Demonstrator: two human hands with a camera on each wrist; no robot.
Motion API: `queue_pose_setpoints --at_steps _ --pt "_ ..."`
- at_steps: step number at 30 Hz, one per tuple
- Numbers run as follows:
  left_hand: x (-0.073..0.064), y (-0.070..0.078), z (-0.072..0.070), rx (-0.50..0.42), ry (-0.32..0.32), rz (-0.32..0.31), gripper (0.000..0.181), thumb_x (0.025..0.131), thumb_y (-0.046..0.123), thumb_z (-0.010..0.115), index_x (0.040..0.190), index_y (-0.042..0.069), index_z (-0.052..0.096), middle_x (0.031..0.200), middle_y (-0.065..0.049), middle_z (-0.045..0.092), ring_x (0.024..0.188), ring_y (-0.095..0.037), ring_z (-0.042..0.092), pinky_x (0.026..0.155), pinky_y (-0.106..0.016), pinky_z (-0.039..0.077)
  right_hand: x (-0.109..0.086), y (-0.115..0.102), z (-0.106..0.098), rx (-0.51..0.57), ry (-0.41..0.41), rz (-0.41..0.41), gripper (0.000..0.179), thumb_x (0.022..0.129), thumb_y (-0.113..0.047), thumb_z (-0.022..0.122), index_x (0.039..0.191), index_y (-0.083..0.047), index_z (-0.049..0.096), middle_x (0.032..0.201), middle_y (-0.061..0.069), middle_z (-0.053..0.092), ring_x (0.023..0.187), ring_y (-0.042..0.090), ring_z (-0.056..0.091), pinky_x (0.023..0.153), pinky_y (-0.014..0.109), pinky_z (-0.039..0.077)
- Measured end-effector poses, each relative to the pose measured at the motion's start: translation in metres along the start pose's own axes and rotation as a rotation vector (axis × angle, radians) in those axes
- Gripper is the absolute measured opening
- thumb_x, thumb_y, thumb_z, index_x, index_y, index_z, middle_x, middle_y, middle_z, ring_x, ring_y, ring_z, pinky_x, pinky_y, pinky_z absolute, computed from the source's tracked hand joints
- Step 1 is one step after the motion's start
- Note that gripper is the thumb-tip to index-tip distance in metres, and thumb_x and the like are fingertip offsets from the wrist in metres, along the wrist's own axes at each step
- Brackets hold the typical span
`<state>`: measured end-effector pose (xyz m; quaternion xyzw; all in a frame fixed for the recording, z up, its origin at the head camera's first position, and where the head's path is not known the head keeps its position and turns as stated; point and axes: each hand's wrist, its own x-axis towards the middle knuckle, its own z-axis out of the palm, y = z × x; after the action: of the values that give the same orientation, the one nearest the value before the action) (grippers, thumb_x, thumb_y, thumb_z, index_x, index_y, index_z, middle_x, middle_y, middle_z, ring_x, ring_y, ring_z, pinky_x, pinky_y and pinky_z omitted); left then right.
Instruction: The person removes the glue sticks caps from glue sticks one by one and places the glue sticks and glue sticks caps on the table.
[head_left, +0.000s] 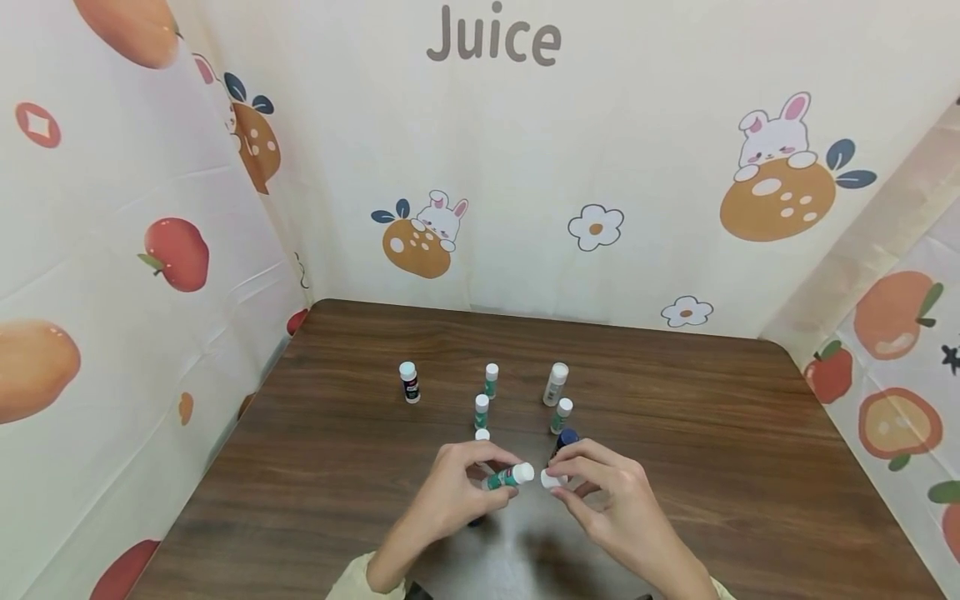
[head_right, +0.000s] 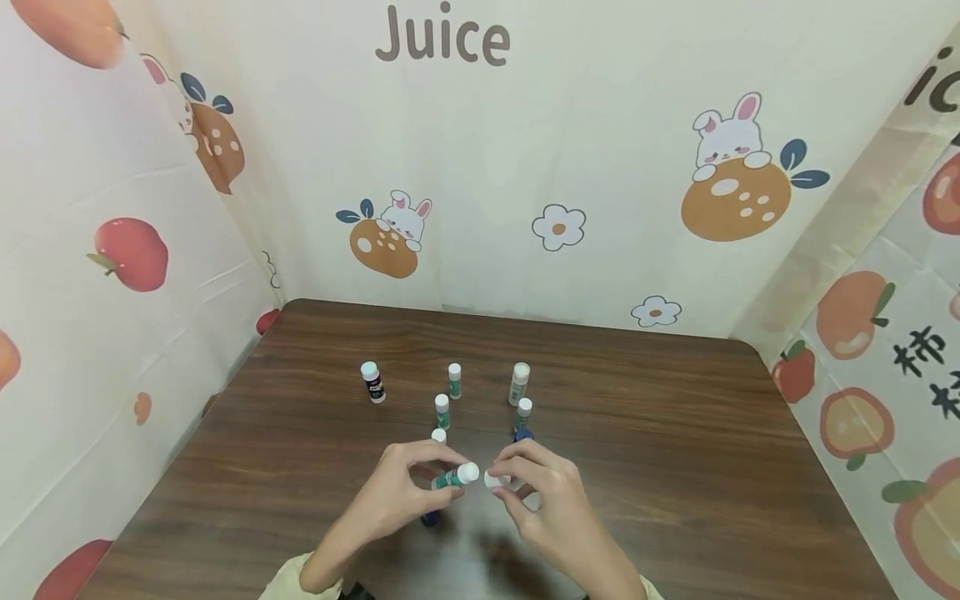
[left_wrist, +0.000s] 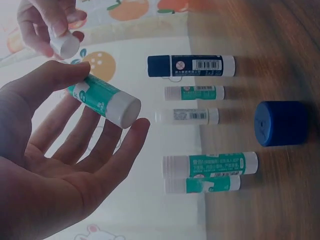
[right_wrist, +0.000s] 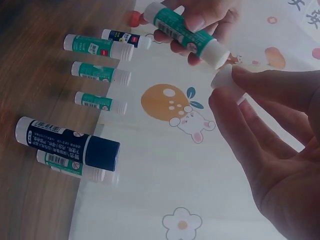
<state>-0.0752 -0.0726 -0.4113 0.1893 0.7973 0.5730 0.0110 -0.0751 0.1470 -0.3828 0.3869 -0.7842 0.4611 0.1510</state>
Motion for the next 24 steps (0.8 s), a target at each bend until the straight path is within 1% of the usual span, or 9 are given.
queue_pose_setpoints --at_steps 2,5,7,10,12,15,18,21,24 --pt "0.0 0.0 -0.001 -0.005 0.02 -0.002 0.022 0.076 0.008 0.078 0.096 0.016 0.073 0.088 0.006 0.068 0.079 -0.011 0.063 0.072 -0.028 0.054 0.0 0.001 0.0 0.002 -0.003 0.001 0.038 0.062 0.015 0.078 0.091 -0.008 0.069 0.095 0.004 0.062 0.075 0.013 0.063 0.058 0.017 0.051" --pt "-0.001 0.004 -0.003 -0.012 0.043 -0.029 0.021 0.076 0.007 0.077 0.095 0.014 0.072 0.09 0.004 0.068 0.08 -0.013 0.063 0.073 -0.031 0.054 -0.001 0.002 0.001 0.001 0.002 -0.003 0.039 0.062 0.016 0.078 0.091 -0.008 0.069 0.095 0.004 0.062 0.073 0.012 0.063 0.057 0.016 0.05" --pt "-0.002 0.012 -0.006 -0.018 0.063 -0.041 0.02 0.076 0.003 0.076 0.094 0.01 0.071 0.09 0.001 0.068 0.081 -0.015 0.064 0.073 -0.034 0.055 -0.002 0.003 0.0 -0.006 0.009 -0.012 0.038 0.062 0.015 0.078 0.09 -0.008 0.069 0.094 0.005 0.062 0.072 0.013 0.063 0.056 0.016 0.05" --pt "-0.003 0.022 -0.012 -0.057 0.1 -0.048 0.02 0.075 -0.003 0.074 0.093 0.005 0.069 0.089 -0.004 0.068 0.082 -0.019 0.064 0.074 -0.038 0.055 -0.003 0.004 -0.001 -0.021 0.004 0.001 0.038 0.062 0.015 0.078 0.09 -0.008 0.069 0.095 0.004 0.062 0.072 0.011 0.062 0.056 0.015 0.05" --pt "-0.003 0.024 -0.015 -0.086 0.126 -0.041 0.02 0.074 -0.005 0.073 0.092 0.003 0.068 0.088 -0.006 0.068 0.083 -0.021 0.064 0.075 -0.039 0.055 -0.005 0.006 -0.003 -0.035 0.006 -0.002 0.038 0.061 0.016 0.079 0.09 -0.008 0.069 0.095 0.004 0.062 0.071 0.01 0.062 0.056 0.014 0.049" --pt "-0.003 0.013 -0.017 -0.126 0.154 -0.059 0.023 0.074 -0.004 0.074 0.094 0.006 0.068 0.09 -0.004 0.067 0.082 -0.022 0.065 0.075 -0.038 0.055 -0.009 0.01 -0.006 -0.054 0.022 -0.009 0.04 0.06 0.016 0.079 0.089 -0.01 0.069 0.094 0.003 0.062 0.069 0.009 0.061 0.055 0.014 0.048" --pt "-0.002 -0.001 -0.02 -0.137 0.173 -0.077 0.026 0.075 -0.002 0.075 0.096 0.01 0.068 0.093 -0.002 0.068 0.082 -0.022 0.067 0.076 -0.036 0.055 -0.014 0.013 -0.009 -0.073 0.041 -0.011 0.039 0.061 0.015 0.079 0.088 -0.01 0.069 0.092 0.002 0.061 0.066 0.007 0.06 0.054 0.013 0.048" --pt "-0.003 -0.008 -0.025 -0.123 0.205 -0.09 0.027 0.074 0.0 0.076 0.096 0.013 0.067 0.094 -0.002 0.067 0.083 -0.021 0.067 0.077 -0.033 0.054 -0.018 0.015 -0.012 -0.1 0.047 0.01 0.036 0.062 0.013 0.079 0.087 -0.011 0.07 0.092 0.0 0.061 0.064 0.005 0.059 0.053 0.013 0.047" --pt "-0.003 -0.011 -0.029 -0.103 0.243 -0.103 0.028 0.073 -0.002 0.076 0.095 0.013 0.068 0.094 -0.002 0.067 0.084 -0.019 0.067 0.076 -0.03 0.054 -0.022 0.015 -0.015 -0.134 0.028 0.067 0.034 0.065 0.009 0.079 0.087 -0.014 0.07 0.092 -0.005 0.06 0.065 0.002 0.058 0.053 0.012 0.047"
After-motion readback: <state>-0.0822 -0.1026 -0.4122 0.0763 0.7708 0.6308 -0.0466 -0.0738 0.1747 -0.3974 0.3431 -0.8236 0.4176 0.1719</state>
